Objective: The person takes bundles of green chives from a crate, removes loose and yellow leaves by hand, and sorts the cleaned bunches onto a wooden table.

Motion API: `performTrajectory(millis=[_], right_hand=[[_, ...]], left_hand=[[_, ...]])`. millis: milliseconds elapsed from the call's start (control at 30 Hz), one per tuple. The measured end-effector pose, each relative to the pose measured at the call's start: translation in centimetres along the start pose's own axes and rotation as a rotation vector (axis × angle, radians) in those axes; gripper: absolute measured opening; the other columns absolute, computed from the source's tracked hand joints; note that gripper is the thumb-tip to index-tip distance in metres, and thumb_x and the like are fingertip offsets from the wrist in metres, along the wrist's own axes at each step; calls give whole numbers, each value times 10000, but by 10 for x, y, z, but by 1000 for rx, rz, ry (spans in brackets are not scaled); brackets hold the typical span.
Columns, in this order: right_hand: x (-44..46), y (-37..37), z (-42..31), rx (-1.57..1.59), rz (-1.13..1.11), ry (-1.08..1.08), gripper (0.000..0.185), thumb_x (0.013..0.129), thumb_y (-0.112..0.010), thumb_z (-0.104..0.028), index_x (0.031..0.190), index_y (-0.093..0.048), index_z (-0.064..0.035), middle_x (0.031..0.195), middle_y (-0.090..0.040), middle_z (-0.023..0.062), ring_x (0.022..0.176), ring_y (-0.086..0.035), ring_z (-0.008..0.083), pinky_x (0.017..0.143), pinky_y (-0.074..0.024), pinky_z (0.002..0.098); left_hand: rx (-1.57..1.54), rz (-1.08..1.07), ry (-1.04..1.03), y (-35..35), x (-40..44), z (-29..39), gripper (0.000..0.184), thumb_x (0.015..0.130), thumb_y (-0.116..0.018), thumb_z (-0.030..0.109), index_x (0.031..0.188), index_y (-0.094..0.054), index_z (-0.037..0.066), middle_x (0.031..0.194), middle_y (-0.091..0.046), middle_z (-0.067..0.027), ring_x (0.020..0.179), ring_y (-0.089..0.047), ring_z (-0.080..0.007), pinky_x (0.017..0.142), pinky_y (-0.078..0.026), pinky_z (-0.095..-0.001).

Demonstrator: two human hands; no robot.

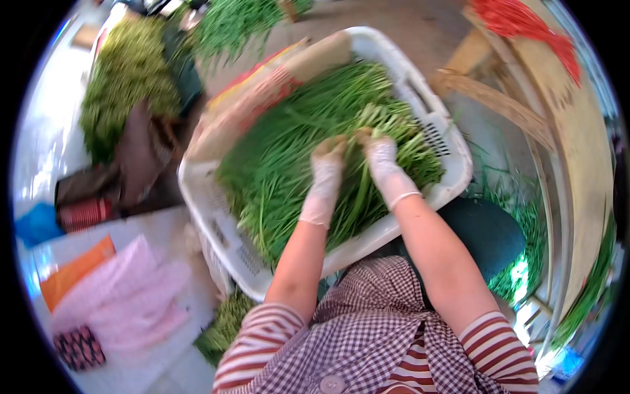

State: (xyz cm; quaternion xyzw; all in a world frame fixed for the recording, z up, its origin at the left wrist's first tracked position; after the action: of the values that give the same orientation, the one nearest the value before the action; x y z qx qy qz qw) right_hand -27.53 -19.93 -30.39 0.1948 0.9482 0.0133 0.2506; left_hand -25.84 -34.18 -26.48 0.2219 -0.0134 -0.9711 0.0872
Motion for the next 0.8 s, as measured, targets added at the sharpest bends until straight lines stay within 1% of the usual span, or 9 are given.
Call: performTrajectory(millis=[67, 267, 333, 367, 400, 467, 500, 667, 800], right_hand=[[-34, 7, -32, 148, -117, -66, 169, 823, -740, -183, 922, -712, -49, 764, -666, 10, 604, -531, 92, 560, -418, 249], [-67, 49, -54, 199, -93, 3, 335, 873, -696, -384, 968, -693, -63, 724, -606, -19, 622, -512, 96, 584, -410, 255], [-76, 67, -58, 249, -94, 73, 425, 870, -672, -469, 976, -684, -58, 737, -618, -8, 625, -523, 102, 607, -426, 260], [-81, 74, -63, 285, -104, 96, 469, 864, -659, -507, 979, -678, -53, 743, -624, 1, 630, -532, 107, 621, -435, 263], [-85, 82, -69, 325, -112, 124, 514, 859, -645, -545, 982, -672, -47, 749, -630, 9, 634, -541, 113, 635, -444, 267], [-88, 95, -55, 504, -146, 64, 549, 879, -608, -549, 989, -645, -13, 693, -596, 39, 638, -598, 192, 646, -496, 320], [-86, 101, -39, 591, -93, -15, 551, 875, -610, -549, 980, -643, -10, 667, -567, 34, 611, -589, 202, 603, -500, 338], [-69, 124, -1, 761, 98, -235, 375, 888, -684, -364, 1025, -649, -17, 731, -575, 43, 620, -562, 191, 568, -494, 343], [-74, 136, -6, 659, 41, 84, 362, 858, -719, -191, 1173, -635, -36, 1018, -653, 13, 779, -551, 108, 651, -468, 277]], left_hand=[[-134, -21, -47, -10, -22, 5, 187, 921, -621, 172, 1048, -700, 60, 841, -687, -5, 527, -514, -46, 448, -386, -190], [190, 31, -171, 27, -104, 86, 265, 992, -517, 207, 1129, -639, 16, 870, -698, -77, 485, -514, -61, 401, -393, -201], [712, -124, -1117, 55, -148, 100, 284, 1010, -470, 213, 1172, -620, 35, 930, -696, -76, 581, -587, -94, 495, -494, -232], [566, -594, -275, 76, -171, 96, 266, 1003, -462, 155, 1203, -605, 52, 984, -681, -93, 743, -655, -152, 669, -565, -286], [701, -846, -310, 97, -195, 72, 279, 985, -495, 177, 1218, -592, 59, 1039, -662, -122, 840, -671, -207, 797, -562, -353], [1315, -1221, 142, 126, -239, 75, 376, 916, -611, 311, 1233, -594, 109, 1182, -627, -178, 933, -661, -286, 835, -547, -396], [1626, -1359, 98, 143, -251, 68, 413, 855, -669, 312, 1202, -617, 95, 1078, -652, -185, 950, -648, -327, 850, -531, -409], [968, -275, -694, 81, -167, 133, 646, 761, -765, 301, 1299, -517, 45, 1254, -573, -185, 1153, -549, -319, 966, -453, -401], [968, -59, -956, -19, -48, 69, 995, 635, -838, 397, 1372, -355, -66, 1374, -413, -257, 1269, -389, -407, 1057, -348, -479]])
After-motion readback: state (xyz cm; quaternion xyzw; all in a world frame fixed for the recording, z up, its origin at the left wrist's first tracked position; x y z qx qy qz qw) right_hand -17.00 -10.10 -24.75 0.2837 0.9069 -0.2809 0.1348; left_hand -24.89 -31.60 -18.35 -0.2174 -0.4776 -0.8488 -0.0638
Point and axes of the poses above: each hand's wrist, its own x-axis towards the middle knuckle, its own y-axis out of the back of the hand, z = x × y, the point moved 4 cm from there along x, towards the middle knuckle
